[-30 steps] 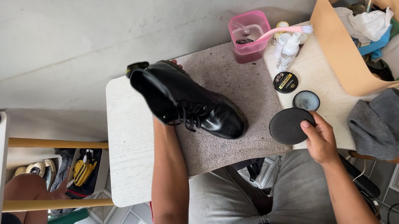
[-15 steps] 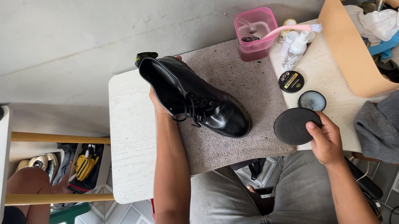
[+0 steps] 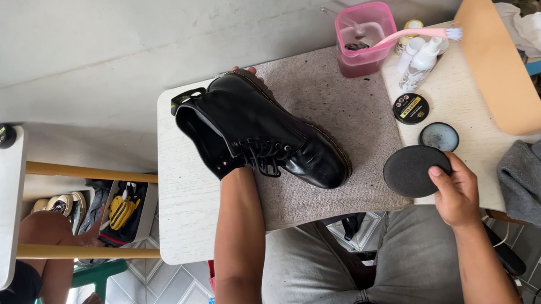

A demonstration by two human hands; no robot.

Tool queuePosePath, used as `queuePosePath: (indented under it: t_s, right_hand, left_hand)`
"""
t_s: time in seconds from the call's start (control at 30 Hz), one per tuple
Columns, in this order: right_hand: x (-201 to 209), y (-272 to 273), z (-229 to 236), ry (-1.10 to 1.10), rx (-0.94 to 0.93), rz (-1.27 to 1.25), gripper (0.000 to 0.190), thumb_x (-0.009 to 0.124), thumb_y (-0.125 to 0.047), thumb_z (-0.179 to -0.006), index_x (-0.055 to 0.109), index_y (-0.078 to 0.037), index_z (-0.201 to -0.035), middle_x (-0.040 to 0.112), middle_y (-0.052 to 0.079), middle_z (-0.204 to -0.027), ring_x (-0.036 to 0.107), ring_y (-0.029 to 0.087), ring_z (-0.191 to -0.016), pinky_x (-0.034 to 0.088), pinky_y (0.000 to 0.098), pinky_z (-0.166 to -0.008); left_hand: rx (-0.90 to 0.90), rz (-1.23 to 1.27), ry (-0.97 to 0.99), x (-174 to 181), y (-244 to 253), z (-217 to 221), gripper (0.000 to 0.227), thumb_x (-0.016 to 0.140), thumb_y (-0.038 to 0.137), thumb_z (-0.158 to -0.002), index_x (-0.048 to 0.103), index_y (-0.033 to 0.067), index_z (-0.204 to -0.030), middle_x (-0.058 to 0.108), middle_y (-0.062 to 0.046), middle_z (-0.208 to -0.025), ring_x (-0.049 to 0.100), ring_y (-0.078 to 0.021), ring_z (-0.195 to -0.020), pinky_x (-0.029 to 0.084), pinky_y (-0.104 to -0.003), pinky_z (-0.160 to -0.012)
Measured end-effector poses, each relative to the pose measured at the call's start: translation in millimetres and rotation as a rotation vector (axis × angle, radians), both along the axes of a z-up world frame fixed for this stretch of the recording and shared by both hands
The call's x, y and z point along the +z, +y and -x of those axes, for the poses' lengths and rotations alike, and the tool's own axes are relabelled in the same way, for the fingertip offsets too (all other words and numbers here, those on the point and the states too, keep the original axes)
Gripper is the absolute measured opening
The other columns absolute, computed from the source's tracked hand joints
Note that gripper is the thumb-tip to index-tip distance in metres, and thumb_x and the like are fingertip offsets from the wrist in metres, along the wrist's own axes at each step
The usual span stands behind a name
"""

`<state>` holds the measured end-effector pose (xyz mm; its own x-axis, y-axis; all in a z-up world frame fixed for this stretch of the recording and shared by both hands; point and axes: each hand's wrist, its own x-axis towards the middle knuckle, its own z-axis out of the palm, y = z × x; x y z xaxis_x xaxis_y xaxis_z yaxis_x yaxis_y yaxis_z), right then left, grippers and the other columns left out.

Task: The person holds a black leather boot and uses a round polishing sponge to rub the surface. They rotate the boot to polish the toe, sides, and heel, then place it on a towel to continue polishing the upper sections and laces.

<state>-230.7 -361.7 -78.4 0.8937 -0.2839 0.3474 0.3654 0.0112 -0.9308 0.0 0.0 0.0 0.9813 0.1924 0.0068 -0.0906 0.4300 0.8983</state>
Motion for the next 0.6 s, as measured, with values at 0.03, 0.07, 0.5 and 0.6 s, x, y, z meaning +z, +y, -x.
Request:
queuePosePath:
  t_s: [0.03,0.07,0.5,0.6]
  right_hand:
    - [-1,-1,0,0.002,0.004,-0.002,0.021,0.049,-0.002,-0.104,0.061,0.006,-0.120,0.070,0.017,-0.102,0.068,0.022,-0.102,0.056,0.0401,-0.095]
    - [-2,-2,-1,0.001,0.001,0.004,0.022,0.049,-0.002,-0.104,0.061,0.006,-0.121,0.070,0.018,-0.102,0.068,0.022,-0.103,0.056,0.0404,-0.095]
    - [-4,1,-2,-0.014,-0.039,0.007,0.018,0.050,-0.003,-0.105,0.060,0.005,-0.118,0.068,0.014,-0.096,0.067,0.017,-0.097,0.056,0.0352,-0.093]
    - [-11,-4,2,0.009,-0.049,0.030,0.020,0.051,-0.002,-0.105,0.060,0.005,-0.121,0.067,0.012,-0.096,0.066,0.015,-0.098,0.055,0.0343,-0.091]
  left_hand:
    - [0.009,-0.020,-0.001,1,1,-1,0.041,0.048,0.044,-0.106,0.069,0.0129,-0.123,0.068,-0.013,-0.114,0.060,-0.0282,-0.112,0.045,-0.043,-0.106]
    - [0.018,-0.040,-0.001,2,2,-2,0.041,0.048,0.043,-0.106,0.069,0.0129,-0.123,0.067,-0.013,-0.113,0.060,-0.0280,-0.112,0.045,-0.043,-0.106]
    - [0.105,-0.266,-0.008,1,4,-10,0.040,0.042,0.041,-0.110,0.066,0.0134,-0.126,0.064,-0.013,-0.110,0.056,-0.0266,-0.109,0.043,-0.041,-0.104]
    - [0.117,-0.320,-0.019,2,1,-18,0.040,0.040,0.041,-0.111,0.065,0.0135,-0.127,0.064,-0.012,-0.110,0.055,-0.0263,-0.109,0.043,-0.041,-0.103]
